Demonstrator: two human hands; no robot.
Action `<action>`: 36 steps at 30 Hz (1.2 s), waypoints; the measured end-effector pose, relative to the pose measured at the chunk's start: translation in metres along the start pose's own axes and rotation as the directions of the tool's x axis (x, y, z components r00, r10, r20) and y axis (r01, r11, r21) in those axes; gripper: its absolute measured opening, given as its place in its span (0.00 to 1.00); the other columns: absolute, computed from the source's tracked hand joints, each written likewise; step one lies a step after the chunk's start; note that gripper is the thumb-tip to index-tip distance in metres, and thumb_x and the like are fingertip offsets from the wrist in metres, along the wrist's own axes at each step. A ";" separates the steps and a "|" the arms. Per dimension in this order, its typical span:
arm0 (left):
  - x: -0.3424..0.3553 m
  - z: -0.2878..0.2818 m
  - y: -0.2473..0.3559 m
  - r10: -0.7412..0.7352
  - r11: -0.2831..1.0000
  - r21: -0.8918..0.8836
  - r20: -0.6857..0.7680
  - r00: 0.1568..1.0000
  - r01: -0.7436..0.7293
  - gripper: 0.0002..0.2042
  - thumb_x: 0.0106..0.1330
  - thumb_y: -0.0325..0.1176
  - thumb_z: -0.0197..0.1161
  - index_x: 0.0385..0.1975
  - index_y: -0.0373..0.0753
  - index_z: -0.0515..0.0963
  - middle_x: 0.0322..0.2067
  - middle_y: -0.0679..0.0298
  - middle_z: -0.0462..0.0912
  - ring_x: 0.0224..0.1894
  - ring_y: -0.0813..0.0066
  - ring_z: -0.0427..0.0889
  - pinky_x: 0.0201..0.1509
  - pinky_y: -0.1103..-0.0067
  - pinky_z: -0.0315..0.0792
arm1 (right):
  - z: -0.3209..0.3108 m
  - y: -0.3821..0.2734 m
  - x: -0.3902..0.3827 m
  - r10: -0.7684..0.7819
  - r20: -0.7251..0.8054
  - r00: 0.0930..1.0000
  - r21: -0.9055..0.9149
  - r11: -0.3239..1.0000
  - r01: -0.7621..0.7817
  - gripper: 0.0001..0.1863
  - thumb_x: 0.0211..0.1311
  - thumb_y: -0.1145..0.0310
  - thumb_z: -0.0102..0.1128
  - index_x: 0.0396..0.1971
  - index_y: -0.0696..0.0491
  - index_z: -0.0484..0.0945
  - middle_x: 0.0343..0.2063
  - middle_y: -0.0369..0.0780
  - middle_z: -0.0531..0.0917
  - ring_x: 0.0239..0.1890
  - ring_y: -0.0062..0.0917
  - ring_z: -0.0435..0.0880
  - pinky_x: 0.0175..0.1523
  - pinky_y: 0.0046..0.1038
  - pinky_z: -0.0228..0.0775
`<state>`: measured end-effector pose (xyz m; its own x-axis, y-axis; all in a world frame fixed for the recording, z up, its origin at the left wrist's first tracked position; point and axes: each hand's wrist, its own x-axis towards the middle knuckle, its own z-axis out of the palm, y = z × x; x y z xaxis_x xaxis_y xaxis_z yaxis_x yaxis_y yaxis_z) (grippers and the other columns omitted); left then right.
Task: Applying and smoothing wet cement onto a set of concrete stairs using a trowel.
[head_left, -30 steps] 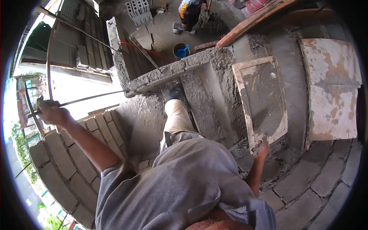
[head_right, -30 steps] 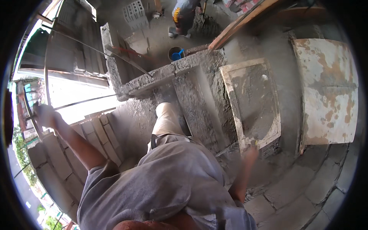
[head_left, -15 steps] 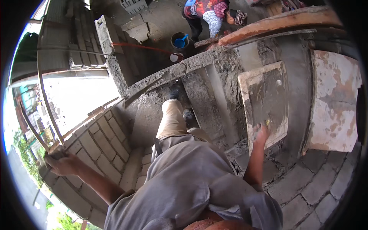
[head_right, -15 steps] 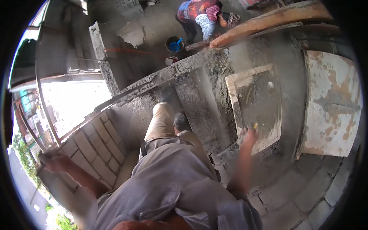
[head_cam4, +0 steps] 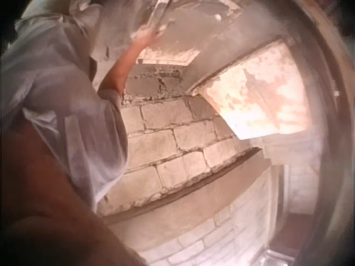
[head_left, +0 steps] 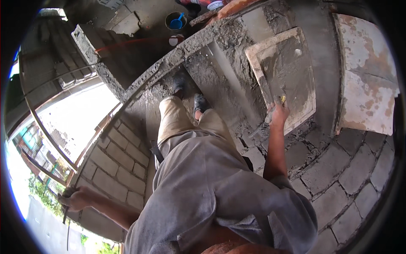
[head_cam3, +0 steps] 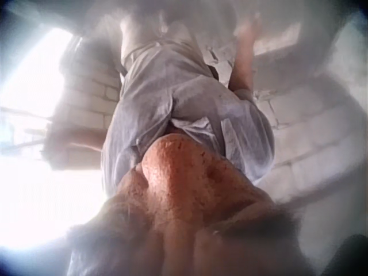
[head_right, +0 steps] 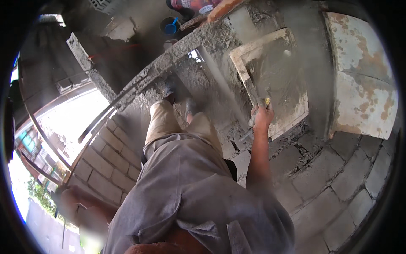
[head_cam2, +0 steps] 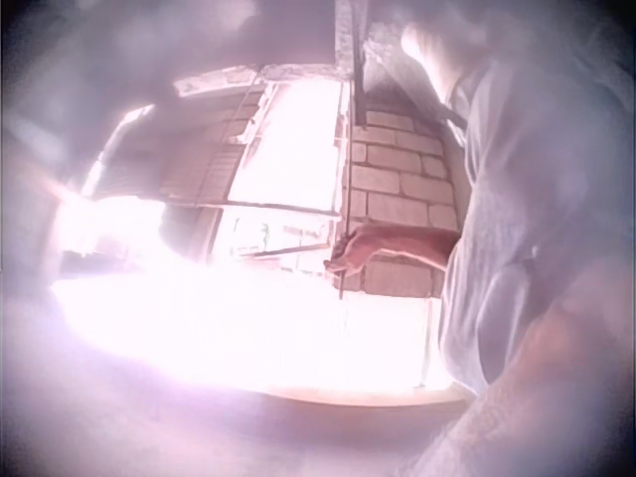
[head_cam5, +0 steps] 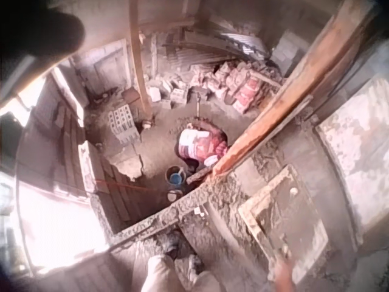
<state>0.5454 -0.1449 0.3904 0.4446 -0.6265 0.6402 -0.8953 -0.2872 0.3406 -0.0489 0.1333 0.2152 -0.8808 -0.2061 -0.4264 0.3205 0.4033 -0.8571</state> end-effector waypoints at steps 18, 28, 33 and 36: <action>-0.169 0.036 -0.108 -0.293 0.915 0.024 0.726 0.623 0.403 0.16 0.65 0.37 0.51 0.44 0.31 0.73 0.36 0.54 0.79 0.34 0.69 0.78 0.35 0.76 0.75 | -0.143 0.084 -0.045 0.458 0.455 0.764 -0.524 0.831 -0.186 0.15 0.57 0.58 0.63 0.37 0.54 0.76 0.21 0.33 0.75 0.19 0.14 0.71 0.24 0.21 0.63; -0.398 0.100 0.086 0.182 0.951 -0.258 0.913 -0.364 -0.169 0.22 0.60 0.38 0.59 0.53 0.34 0.72 0.43 0.52 0.81 0.46 0.67 0.80 0.49 0.74 0.73 | -0.114 0.379 -0.058 0.580 0.450 0.679 -0.833 0.547 0.084 0.18 0.51 0.61 0.55 0.39 0.56 0.74 0.36 0.53 0.79 0.43 0.50 0.76 0.46 0.42 0.68; -0.417 0.145 0.075 0.108 0.993 -0.116 0.969 -0.223 -0.022 0.22 0.61 0.38 0.58 0.53 0.34 0.71 0.40 0.53 0.82 0.44 0.67 0.81 0.50 0.75 0.72 | -0.065 0.446 -0.050 0.695 0.272 0.665 -0.932 0.363 0.002 0.18 0.50 0.64 0.50 0.40 0.55 0.76 0.40 0.54 0.79 0.47 0.50 0.76 0.50 0.45 0.68; -0.420 0.155 0.047 0.009 0.973 -0.073 0.961 -0.277 -0.221 0.22 0.61 0.39 0.56 0.53 0.34 0.71 0.40 0.55 0.83 0.43 0.66 0.82 0.48 0.74 0.73 | -0.041 0.475 -0.040 0.727 0.257 0.637 -0.952 0.302 0.039 0.19 0.52 0.66 0.49 0.42 0.58 0.76 0.41 0.53 0.80 0.47 0.47 0.78 0.52 0.43 0.69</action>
<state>0.3124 -0.0077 0.0304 -0.1599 -0.5251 -0.8359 -0.9668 -0.0878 0.2401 0.1245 0.3698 -0.1632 -0.2382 -0.0671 -0.9689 -0.2700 0.9629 -0.0003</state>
